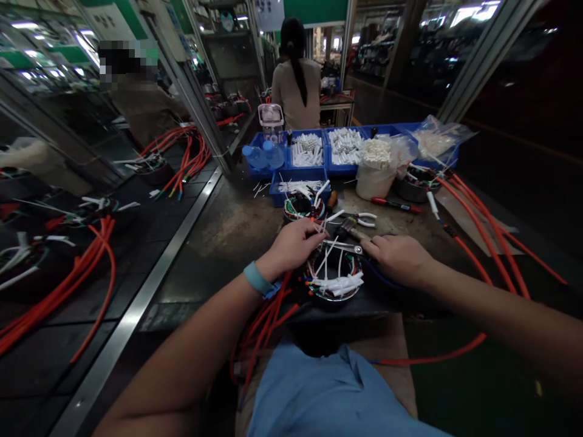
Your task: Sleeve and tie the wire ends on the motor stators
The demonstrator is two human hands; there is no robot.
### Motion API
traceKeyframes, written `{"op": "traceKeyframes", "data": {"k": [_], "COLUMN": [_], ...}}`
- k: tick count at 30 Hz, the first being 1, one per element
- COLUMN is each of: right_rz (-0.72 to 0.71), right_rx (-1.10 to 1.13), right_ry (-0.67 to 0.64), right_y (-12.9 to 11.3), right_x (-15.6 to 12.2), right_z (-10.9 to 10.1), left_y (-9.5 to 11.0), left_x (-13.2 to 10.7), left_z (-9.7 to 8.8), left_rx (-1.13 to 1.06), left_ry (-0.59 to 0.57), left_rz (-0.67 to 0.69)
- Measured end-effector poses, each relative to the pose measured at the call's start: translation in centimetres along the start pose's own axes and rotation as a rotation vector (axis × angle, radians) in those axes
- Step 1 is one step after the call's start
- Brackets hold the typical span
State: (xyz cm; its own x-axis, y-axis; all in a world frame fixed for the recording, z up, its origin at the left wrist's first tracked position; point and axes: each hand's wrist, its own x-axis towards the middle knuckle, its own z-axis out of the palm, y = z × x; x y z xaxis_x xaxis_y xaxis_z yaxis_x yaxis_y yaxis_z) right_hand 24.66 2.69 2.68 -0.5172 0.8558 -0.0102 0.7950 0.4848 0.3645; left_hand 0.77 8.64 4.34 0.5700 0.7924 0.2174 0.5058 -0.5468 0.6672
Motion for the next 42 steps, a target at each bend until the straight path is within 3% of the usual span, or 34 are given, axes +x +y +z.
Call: {"op": "traceKeyframes", "data": {"k": [12,21,25,27,30,32,34,39,42], "right_rz": [-0.004,-0.082,-0.042,-0.028,-0.059,-0.090,-0.105,-0.165,-0.213], "right_rx": [-0.043,0.012,0.024,0.057,0.136,0.181,0.220,0.202,0.126], "right_ry": [-0.011,-0.041,-0.048,-0.051,-0.040,-0.050,-0.080,-0.142,-0.137], "right_y": [0.6,-0.3,0.6,1.2,1.8,1.6,1.1,0.3,0.3], "right_x": [-1.2,0.5,-1.4,-3.1,-5.7,-6.5,-6.4,-4.3,-3.8], "right_z": [-0.1,-1.4,-0.6,-0.3,-0.3,-0.9,-1.9,-3.8,-3.7], "left_y": [-0.8,-0.4,0.4,1.1,2.1,2.5,2.7,3.4,4.0], "left_x": [-1.4,-1.2,-1.8,-2.5,-3.3,-3.2,-2.7,-1.4,-1.4], "left_z": [0.2,0.7,0.2,-0.4,-1.1,-1.1,-0.7,0.5,0.7], "left_rx": [-0.127,-0.272,-0.322,-0.393,-0.422,-0.340,-0.332,-0.689,-0.698], "left_ry": [0.126,0.203,0.287,0.127,-0.404,-0.623,-0.635,-0.445,-0.456], "left_rz": [-0.039,-0.106,-0.196,-0.272,-0.400,-0.446,-0.478,-0.545,-0.501]}}
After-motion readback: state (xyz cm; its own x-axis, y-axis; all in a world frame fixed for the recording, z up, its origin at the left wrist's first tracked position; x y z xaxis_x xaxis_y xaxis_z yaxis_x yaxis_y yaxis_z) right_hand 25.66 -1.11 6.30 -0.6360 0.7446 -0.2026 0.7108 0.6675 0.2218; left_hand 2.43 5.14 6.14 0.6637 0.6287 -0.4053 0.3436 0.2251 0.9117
